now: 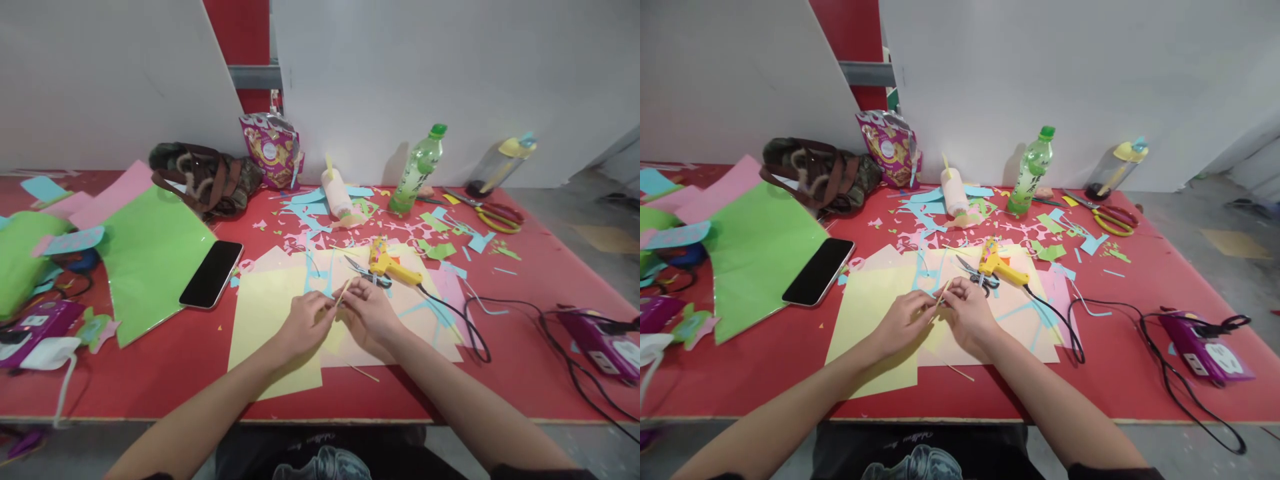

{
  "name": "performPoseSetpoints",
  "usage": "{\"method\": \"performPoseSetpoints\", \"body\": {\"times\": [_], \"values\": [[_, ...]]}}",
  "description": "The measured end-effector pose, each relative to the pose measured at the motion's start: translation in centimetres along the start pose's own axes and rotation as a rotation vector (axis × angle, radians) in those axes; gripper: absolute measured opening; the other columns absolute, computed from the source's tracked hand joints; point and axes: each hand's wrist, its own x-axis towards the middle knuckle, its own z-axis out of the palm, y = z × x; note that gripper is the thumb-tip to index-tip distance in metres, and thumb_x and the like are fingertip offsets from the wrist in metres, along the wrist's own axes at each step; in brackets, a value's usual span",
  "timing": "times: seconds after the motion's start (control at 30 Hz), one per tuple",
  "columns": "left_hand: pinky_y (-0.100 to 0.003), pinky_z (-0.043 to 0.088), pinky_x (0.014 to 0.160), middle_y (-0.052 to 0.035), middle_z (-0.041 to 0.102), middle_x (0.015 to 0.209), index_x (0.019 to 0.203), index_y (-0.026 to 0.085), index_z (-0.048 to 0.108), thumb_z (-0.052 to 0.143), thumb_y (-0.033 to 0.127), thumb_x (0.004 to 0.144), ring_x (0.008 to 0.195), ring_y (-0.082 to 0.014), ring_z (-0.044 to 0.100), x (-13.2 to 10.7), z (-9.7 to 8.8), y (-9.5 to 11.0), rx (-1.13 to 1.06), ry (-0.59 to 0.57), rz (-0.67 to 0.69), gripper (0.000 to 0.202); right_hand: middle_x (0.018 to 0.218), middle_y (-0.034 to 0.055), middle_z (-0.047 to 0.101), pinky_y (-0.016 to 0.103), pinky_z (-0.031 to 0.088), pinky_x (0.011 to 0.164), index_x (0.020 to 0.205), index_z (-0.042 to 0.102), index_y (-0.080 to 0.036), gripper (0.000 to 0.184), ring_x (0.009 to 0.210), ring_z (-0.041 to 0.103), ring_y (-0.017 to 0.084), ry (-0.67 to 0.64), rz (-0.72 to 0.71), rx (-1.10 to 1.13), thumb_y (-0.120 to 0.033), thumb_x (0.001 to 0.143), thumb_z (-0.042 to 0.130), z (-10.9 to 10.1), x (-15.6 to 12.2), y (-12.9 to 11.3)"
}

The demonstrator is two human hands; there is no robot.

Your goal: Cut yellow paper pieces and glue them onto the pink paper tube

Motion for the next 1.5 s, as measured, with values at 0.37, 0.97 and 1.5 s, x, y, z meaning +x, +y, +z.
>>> {"method": "performPoseSetpoints", "body": {"times": [0.37, 0.97, 1.5], "values": [[-0.022, 0.040, 0.057, -0.0011, 0.058, 0.062, 0.066, 0.016, 0.055, 0.046, 0.031, 0.077, 0.060, -0.0137, 0.052, -0.5, -0.4, 0.1, -0.324, 0.071, -0.257, 0.020, 0.064, -0.0011, 0.062, 0.025, 0.046, 0.060, 0.074, 0.055, -0.018, 0.018, 0.059, 0.057, 0.010, 0.047, -0.057, -0.031, -0.029, 0.064, 0.065, 0.1, -0.5, 0.1], [-0.021, 0.041, 0.053, -0.0008, 0.052, 0.067, 0.076, 0.016, 0.052, 0.049, 0.035, 0.073, 0.062, -0.0119, 0.049, 0.0, -1.3, -0.9, -0.560, 0.253, -0.369, 0.019, 0.088, 0.0124, 0.064, 0.034, 0.032, 0.075, 0.086, 0.059, -0.011, 0.020, 0.089, 0.053, 0.025, -0.055, -0.456, -1.907, -0.008, 0.078, 0.040, -0.6, 6.3, -4.9], [-0.021, 0.040, 0.047, 0.0030, 0.054, 0.055, 0.072, 0.016, 0.045, 0.066, 0.034, 0.059, 0.050, -0.0084, 0.048, 0.7, -1.5, -0.9, -1.017, 0.224, -0.499, 0.030, 0.085, 0.0093, 0.061, 0.031, 0.034, 0.073, 0.082, 0.059, -0.015, 0.019, 0.083, 0.053, 0.020, -0.157, -0.602, -1.898, -0.008, 0.078, 0.041, 0.2, 7.8, -4.2]]}}
